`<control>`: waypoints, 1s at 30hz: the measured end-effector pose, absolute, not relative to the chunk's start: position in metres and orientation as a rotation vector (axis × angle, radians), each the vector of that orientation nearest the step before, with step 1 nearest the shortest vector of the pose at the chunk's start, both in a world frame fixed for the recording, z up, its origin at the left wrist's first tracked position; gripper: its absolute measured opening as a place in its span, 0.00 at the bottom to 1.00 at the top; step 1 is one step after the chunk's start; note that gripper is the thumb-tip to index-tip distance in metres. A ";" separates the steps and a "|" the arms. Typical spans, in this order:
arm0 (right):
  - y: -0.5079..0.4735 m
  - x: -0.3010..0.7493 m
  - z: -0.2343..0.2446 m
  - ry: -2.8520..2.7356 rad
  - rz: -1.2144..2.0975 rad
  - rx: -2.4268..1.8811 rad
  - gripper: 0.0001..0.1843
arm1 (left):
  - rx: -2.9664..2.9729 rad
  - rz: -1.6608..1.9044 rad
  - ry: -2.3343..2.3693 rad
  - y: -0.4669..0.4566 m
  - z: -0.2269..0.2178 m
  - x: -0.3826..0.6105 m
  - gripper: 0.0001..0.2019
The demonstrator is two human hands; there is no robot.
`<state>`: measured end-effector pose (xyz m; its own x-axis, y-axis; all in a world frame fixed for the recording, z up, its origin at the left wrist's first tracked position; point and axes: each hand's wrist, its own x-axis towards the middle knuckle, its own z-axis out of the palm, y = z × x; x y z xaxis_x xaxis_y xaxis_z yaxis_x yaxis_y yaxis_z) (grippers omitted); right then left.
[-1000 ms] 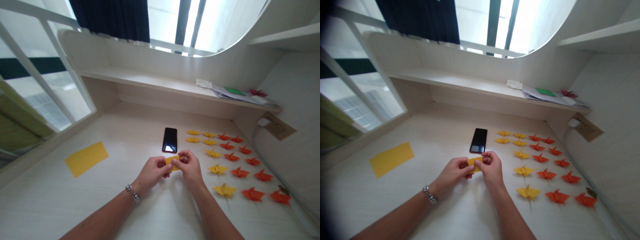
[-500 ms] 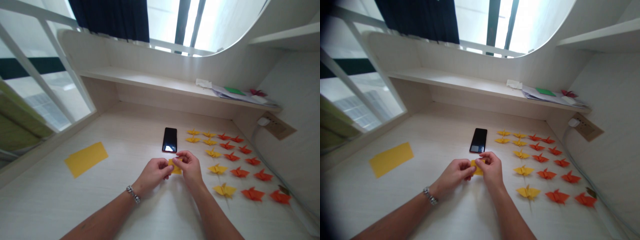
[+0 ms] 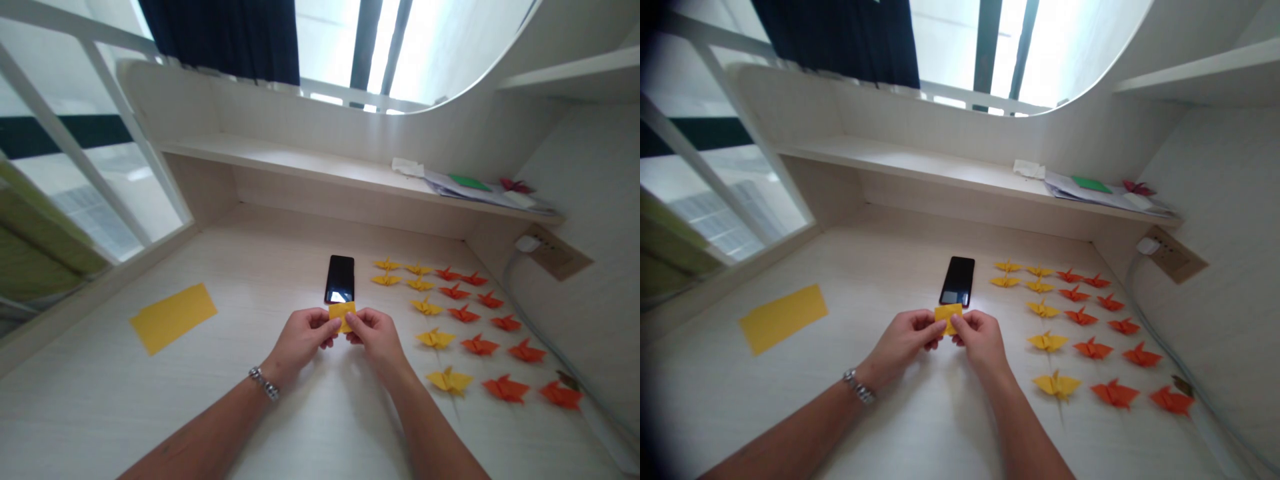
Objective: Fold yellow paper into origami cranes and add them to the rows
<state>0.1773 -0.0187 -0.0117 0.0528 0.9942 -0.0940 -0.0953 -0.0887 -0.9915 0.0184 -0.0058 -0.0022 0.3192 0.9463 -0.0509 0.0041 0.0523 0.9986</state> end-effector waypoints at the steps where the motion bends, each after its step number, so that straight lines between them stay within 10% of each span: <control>1: -0.019 0.177 -0.012 -1.047 1.265 -1.229 0.20 | 1.299 0.923 0.984 -0.006 -0.002 0.019 0.12; 30: -0.017 0.179 -0.010 -0.958 1.248 -1.185 0.14 | 1.605 0.821 1.055 -0.007 0.002 0.017 0.09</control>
